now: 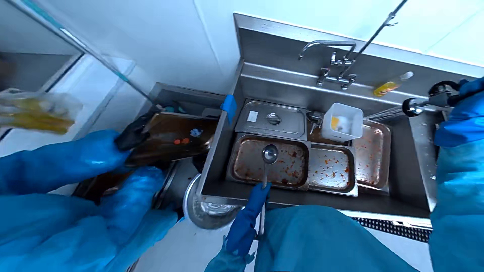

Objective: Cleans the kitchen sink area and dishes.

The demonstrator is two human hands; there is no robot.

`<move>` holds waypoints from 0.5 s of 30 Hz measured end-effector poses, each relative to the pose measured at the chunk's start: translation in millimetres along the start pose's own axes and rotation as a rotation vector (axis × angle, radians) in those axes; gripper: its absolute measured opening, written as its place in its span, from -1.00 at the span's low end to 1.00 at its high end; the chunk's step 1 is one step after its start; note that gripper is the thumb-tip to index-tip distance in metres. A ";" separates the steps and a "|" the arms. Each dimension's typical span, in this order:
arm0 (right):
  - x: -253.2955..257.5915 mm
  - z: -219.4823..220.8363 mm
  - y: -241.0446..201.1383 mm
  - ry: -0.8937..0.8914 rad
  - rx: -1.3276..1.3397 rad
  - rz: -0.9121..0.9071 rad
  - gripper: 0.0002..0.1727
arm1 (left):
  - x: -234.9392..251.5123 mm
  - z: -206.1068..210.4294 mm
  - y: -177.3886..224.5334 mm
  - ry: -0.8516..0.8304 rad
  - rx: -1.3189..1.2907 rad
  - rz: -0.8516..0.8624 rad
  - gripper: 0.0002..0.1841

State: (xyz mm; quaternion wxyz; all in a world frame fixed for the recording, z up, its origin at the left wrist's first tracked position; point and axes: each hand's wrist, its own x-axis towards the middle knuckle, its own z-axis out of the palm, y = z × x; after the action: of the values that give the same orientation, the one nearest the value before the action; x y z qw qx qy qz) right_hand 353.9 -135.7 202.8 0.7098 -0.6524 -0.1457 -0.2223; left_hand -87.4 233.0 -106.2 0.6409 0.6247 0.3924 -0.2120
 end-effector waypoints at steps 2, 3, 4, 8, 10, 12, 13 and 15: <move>3.5 1.4 3.1 0.144 -0.032 0.005 -0.78 | 0.0 1.6 -2.7 0.005 0.020 0.013 -0.62; 2.6 4.9 1.1 0.183 -0.039 0.001 -0.75 | -0.3 2.4 -4.5 0.011 0.026 0.007 -0.62; 1.2 7.6 -0.5 0.195 -0.038 -0.003 -0.73 | -1.3 3.0 -5.8 0.016 0.027 -0.008 -0.62; 2.6 5.8 1.8 0.200 -0.014 -0.029 -0.72 | -1.2 7.6 -13.4 0.027 -0.011 -0.025 -0.62; 4.0 3.5 2.7 0.205 -0.015 -0.030 -0.71 | -1.6 9.3 -16.3 0.027 -0.024 -0.017 -0.63; 3.4 2.7 2.7 0.202 -0.023 -0.025 -0.70 | -2.5 10.0 -16.6 0.027 -0.021 -0.025 -0.64; 2.8 2.8 2.2 0.201 -0.031 -0.023 -0.70 | -3.1 10.4 -16.8 0.030 -0.023 -0.026 -0.64; 2.3 3.3 2.6 0.201 -0.031 -0.032 -0.70 | -3.6 10.1 -17.3 0.029 -0.021 -0.028 -0.64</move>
State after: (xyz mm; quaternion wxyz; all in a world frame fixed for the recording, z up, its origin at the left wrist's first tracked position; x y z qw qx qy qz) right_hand 357.5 -132.6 202.1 0.7071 -0.6352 -0.0808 -0.3000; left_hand -100.4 220.2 -115.3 0.6387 0.6154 0.4127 -0.2075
